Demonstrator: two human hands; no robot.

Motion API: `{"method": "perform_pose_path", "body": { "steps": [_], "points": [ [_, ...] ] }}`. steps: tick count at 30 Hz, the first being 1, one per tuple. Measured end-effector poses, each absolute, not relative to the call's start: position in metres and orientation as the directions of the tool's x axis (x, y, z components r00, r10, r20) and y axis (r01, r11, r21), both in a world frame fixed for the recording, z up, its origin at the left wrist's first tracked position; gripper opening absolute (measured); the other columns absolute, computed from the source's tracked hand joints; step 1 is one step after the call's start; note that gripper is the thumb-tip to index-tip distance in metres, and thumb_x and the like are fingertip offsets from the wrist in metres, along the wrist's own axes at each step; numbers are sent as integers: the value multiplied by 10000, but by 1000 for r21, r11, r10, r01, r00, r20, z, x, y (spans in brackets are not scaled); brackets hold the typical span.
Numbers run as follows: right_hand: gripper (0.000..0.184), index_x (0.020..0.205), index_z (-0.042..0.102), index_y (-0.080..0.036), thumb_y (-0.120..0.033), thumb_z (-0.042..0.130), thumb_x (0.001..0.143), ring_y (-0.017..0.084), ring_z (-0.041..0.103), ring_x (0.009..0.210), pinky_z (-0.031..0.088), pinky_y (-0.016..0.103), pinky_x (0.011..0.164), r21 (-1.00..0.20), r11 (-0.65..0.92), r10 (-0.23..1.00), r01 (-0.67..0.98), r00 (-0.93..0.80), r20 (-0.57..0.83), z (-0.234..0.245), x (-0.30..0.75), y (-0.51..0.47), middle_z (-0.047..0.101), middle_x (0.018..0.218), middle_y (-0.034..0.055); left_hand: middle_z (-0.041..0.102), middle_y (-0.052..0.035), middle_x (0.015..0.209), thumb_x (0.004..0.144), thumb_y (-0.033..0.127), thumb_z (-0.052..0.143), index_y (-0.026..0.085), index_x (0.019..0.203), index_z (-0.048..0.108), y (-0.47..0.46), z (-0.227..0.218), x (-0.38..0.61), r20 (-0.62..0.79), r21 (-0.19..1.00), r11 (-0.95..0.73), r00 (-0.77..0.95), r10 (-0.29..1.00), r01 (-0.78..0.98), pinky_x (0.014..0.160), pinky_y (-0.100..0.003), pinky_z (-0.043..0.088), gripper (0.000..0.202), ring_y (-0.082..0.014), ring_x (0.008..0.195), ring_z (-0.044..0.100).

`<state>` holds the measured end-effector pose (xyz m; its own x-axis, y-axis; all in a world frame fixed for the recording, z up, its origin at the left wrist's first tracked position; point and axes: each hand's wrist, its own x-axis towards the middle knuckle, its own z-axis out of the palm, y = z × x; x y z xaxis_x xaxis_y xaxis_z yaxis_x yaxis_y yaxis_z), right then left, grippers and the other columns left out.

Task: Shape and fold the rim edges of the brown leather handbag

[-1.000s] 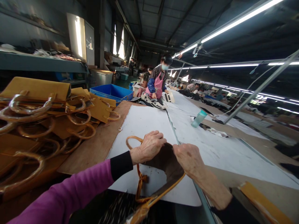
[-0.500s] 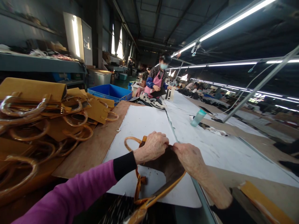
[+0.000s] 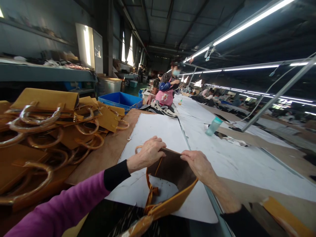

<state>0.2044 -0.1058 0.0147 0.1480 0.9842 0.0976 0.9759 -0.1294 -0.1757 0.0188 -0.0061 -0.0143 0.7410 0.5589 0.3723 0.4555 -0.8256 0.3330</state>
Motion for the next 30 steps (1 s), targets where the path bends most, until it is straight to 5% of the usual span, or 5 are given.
{"method": "perform_pose_path", "body": {
  "steps": [6,15,22,30],
  "points": [
    [254,742,632,-248,-303,430,885,141,528,669,337,245,628,-135,-133,984,982,148,102,11,205,-106,598,647,-30,621,-5,815,764,212,649,191,796,683,-3,-23,22,367,534,-738,674,641,412,706,-235,391,51,-152,812,539],
    [226,753,627,-212,-292,464,887,211,569,714,289,293,598,81,-76,991,994,66,115,12,193,-98,633,707,61,604,-6,772,764,154,614,173,749,696,-1,-36,25,433,650,-708,632,642,274,688,-229,394,86,-129,759,544],
    [255,769,628,-238,-282,420,910,133,560,678,333,236,624,-46,16,998,999,-13,67,13,183,-88,633,682,-10,575,13,691,717,103,630,152,664,674,1,-41,31,468,714,-673,583,664,192,638,-222,374,85,-106,679,523],
    [241,719,640,-217,-262,460,872,156,552,682,305,269,619,-101,-5,997,995,13,72,12,180,-81,631,666,16,566,29,635,652,43,618,134,614,654,-2,-36,35,414,790,-590,563,715,168,579,-211,341,105,-92,616,496]
  ]
}}
